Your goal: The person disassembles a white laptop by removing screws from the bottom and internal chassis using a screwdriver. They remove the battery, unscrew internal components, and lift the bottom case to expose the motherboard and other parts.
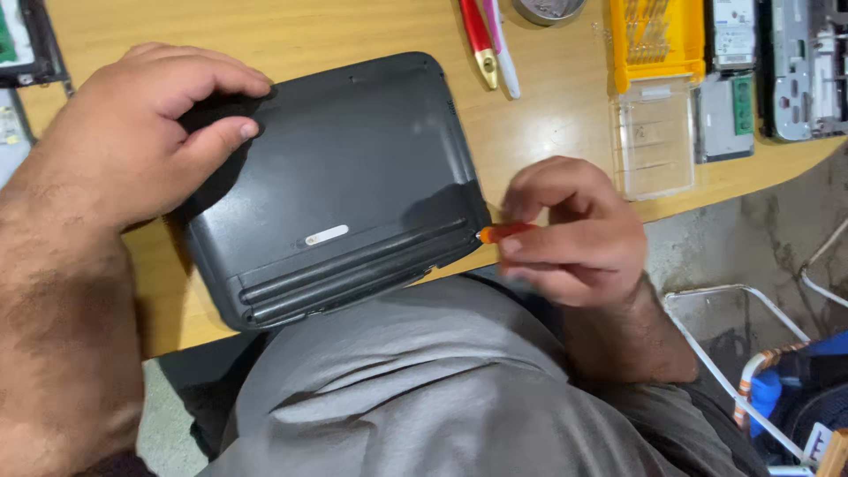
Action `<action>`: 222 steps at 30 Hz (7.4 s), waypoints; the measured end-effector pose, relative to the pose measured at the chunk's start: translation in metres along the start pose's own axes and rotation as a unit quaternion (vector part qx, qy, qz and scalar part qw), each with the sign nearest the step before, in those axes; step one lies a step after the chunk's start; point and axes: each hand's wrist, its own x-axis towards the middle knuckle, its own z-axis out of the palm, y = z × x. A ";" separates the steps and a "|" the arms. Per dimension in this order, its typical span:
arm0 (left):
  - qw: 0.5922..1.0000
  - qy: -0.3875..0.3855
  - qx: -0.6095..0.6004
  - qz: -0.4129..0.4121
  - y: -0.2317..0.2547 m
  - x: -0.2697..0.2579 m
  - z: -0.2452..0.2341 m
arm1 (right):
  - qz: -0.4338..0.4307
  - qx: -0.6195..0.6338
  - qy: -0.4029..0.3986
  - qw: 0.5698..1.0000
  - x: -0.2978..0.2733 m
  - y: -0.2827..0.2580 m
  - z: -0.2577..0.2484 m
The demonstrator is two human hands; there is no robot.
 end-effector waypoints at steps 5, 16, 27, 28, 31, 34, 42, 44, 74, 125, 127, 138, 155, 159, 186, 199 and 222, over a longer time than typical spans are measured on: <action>0.994 0.049 -0.009 0.094 -0.027 0.001 0.011 | 0.041 -0.018 -0.011 0.999 -0.018 -0.007 0.000; 0.995 0.068 -0.063 -0.033 -0.025 -0.005 0.010 | 0.138 -0.040 0.202 0.969 -0.015 -0.032 0.043; 0.892 0.056 -0.306 -0.329 0.006 -0.021 -0.048 | -0.152 0.036 -0.074 0.985 0.090 0.047 0.023; 0.892 0.058 -0.305 -0.327 0.007 -0.021 -0.049 | -0.155 0.034 -0.074 0.985 0.101 0.050 0.035; 0.861 0.077 -0.365 -0.346 0.008 -0.021 -0.056 | -0.130 0.016 0.047 0.990 0.130 0.061 0.067; 0.851 0.095 -0.386 -0.344 0.012 -0.021 -0.062 | -0.102 0.014 0.138 0.985 0.136 0.073 0.083; 0.792 0.106 -0.489 -0.351 0.000 -0.010 -0.054 | -0.004 0.090 0.145 0.985 0.126 0.088 0.082; 0.795 0.104 -0.490 -0.344 0.000 -0.010 -0.053 | 0.001 0.085 0.138 0.987 0.126 0.082 0.082; 0.986 -0.028 -0.074 0.147 0.004 -0.009 0.002 | 0.115 -0.179 -0.266 0.940 0.024 -0.002 0.012; 0.923 0.059 0.023 0.381 0.032 -0.014 0.034 | 0.115 -0.227 -0.214 0.943 0.007 0.006 0.031; 0.923 0.054 0.018 0.380 0.033 -0.015 0.033 | 0.115 -0.236 -0.226 0.938 0.007 0.003 0.030; 0.940 -0.008 0.223 0.260 0.053 -0.033 0.032 | 0.175 -0.276 -0.222 0.919 0.027 -0.014 0.041; 0.940 0.051 0.097 0.323 0.038 -0.023 0.040 | 0.303 -0.232 -0.277 0.882 0.032 -0.009 0.038; 0.937 0.057 0.093 0.333 0.038 -0.022 0.042 | 0.312 -0.246 -0.279 0.874 0.032 -0.012 0.039; 0.949 -0.002 0.130 0.286 0.046 -0.029 0.038 | 0.379 -0.335 -0.391 0.769 0.076 -0.023 0.044; 0.947 -0.028 0.251 0.200 0.073 -0.044 0.028 | 0.349 -0.362 -0.412 0.760 0.072 -0.033 0.051; 0.968 -0.111 0.030 0.222 0.071 -0.046 0.004 | 0.230 -0.388 -0.407 0.795 0.062 -0.039 0.047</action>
